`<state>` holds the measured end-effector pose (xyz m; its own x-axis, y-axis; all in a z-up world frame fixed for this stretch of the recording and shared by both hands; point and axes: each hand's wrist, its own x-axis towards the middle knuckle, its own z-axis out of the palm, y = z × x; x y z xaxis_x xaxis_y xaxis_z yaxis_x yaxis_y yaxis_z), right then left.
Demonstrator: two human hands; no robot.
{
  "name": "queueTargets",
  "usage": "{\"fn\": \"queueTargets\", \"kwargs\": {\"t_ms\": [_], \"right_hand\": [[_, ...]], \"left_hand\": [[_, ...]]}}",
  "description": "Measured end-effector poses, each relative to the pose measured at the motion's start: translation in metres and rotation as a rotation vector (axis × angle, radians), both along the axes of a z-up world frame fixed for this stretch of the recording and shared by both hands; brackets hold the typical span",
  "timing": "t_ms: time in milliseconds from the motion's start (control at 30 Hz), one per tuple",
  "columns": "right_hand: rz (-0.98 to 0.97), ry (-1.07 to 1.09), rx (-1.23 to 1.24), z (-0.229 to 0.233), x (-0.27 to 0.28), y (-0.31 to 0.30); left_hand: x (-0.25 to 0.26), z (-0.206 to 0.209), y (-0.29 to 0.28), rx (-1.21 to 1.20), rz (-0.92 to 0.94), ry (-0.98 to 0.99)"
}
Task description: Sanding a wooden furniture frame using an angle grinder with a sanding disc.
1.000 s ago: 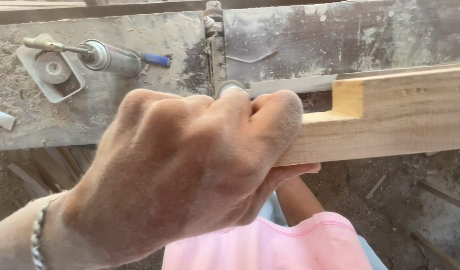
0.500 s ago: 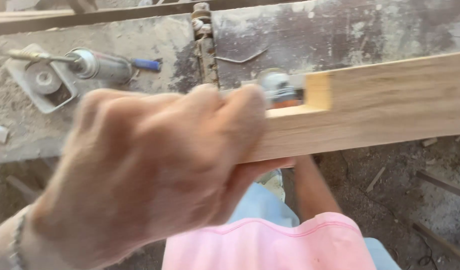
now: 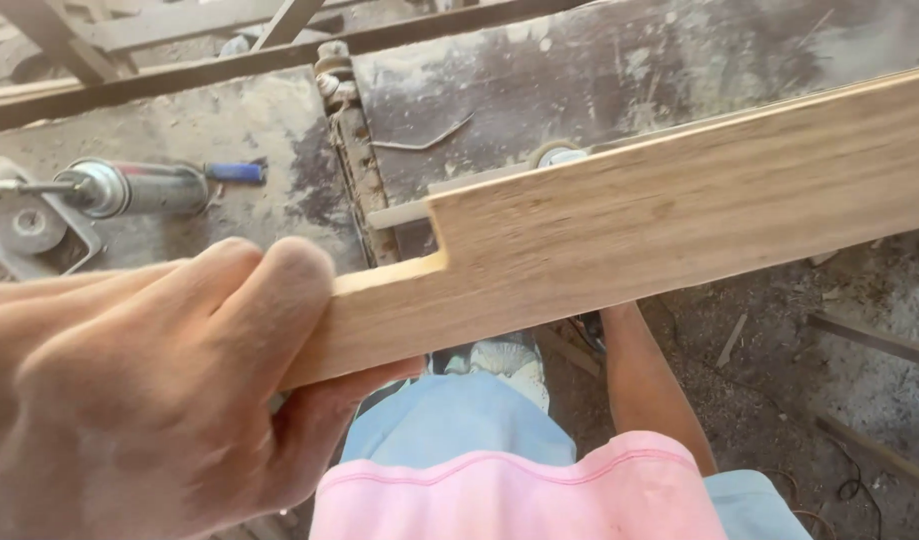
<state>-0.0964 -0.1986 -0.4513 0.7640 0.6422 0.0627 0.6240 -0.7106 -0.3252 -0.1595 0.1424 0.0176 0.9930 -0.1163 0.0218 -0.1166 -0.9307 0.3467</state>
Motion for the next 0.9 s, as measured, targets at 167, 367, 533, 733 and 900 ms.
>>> {"fn": "queueTargets", "kwargs": {"t_ms": [167, 367, 533, 733, 900], "right_hand": [[0.001, -0.008, -0.003, -0.012, 0.017, 0.056], [-0.013, -0.047, -0.008, -0.03, 0.028, 0.064], [0.014, -0.078, 0.001, -0.028, 0.03, 0.068], [-0.014, -0.107, -0.002, -0.01, 0.03, 0.057], [-0.342, 0.595, -0.162, 0.059, 0.091, 0.028]], "left_hand": [[0.004, 0.003, 0.005, -0.08, 0.007, 0.01], [0.01, -0.002, 0.006, -0.106, -0.006, -0.041], [0.004, 0.006, 0.001, -0.045, -0.004, -0.052], [0.001, 0.005, -0.004, 0.006, 0.028, -0.03], [0.0, 0.001, -0.002, 0.073, 0.072, -0.063]]}}
